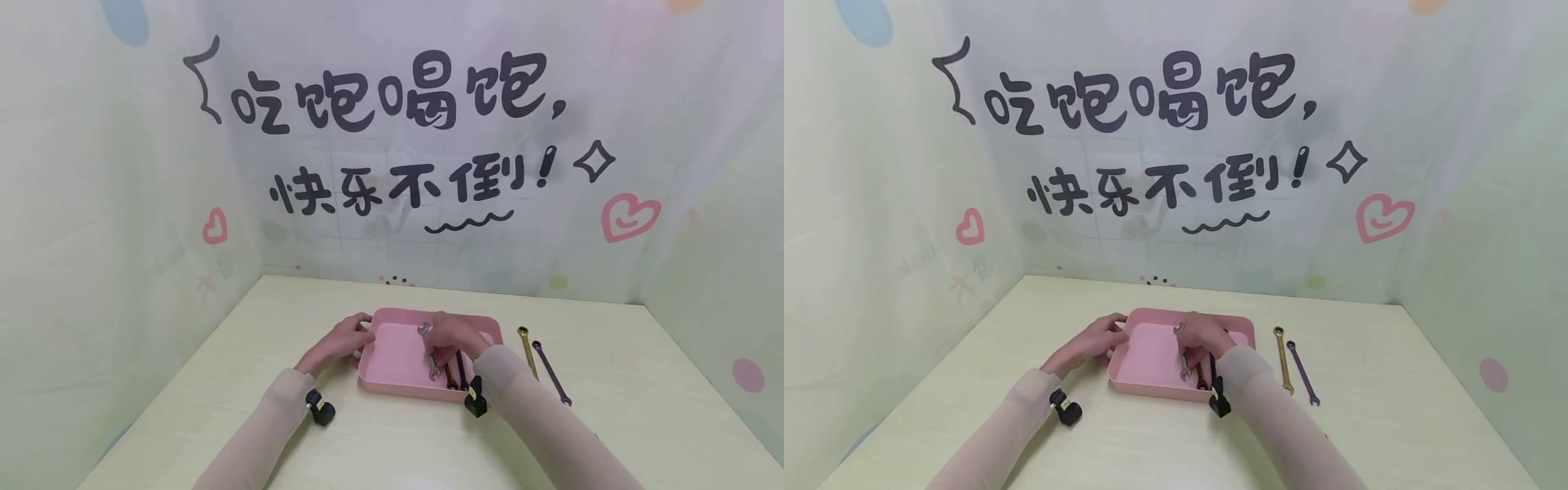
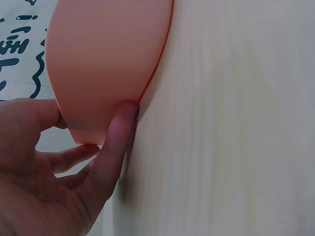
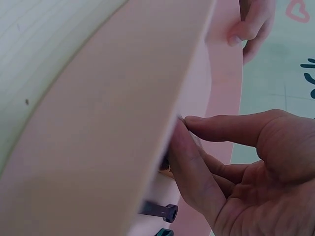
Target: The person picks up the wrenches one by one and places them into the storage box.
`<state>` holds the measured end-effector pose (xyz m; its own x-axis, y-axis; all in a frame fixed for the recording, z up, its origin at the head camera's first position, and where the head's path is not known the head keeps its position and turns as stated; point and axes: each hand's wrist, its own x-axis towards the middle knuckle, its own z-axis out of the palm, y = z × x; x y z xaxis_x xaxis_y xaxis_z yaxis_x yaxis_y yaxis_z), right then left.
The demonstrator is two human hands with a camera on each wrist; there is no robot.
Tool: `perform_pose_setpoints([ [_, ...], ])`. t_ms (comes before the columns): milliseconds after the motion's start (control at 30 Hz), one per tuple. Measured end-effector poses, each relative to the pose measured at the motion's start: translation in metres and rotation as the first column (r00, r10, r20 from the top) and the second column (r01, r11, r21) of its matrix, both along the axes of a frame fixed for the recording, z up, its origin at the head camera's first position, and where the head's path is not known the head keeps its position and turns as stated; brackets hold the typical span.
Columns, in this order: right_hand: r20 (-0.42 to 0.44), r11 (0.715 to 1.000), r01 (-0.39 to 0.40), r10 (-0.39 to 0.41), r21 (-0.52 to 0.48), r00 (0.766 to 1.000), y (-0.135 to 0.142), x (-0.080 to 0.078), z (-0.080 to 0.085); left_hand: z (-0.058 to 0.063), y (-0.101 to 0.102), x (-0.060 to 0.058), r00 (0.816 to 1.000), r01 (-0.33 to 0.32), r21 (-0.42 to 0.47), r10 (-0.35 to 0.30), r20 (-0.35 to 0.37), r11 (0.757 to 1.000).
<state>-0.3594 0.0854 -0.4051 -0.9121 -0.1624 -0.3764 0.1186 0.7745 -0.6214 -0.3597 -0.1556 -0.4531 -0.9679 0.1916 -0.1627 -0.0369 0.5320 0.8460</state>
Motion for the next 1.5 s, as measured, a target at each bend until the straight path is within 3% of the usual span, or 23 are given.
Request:
perform_pose_setpoints([
  [433,-0.013,1.0,0.015,-0.015,0.001,1.0,-0.003,0.003,0.001,-0.002,0.0,-0.001,1.0,0.005,0.002,-0.005,-0.005,1.0],
  [633,-0.042,1.0,-0.02,0.021,0.016,0.999,-0.002,0.002,0.003,-0.001,-0.002,-0.003,1.0,0.012,0.018,-0.012,-0.01,1.0],
  [1133,-0.157,0.989,-0.119,0.104,-0.089,0.982,0.024,0.001,0.018,0.0,-0.006,-0.01,1.0,0.028,0.013,-0.028,0.01,1.0],
  [1500,-0.229,0.981,-0.058,0.015,-0.183,0.973,0.061,0.013,0.013,0.001,-0.006,-0.007,1.0,0.025,0.031,-0.025,0.0,0.999],
])
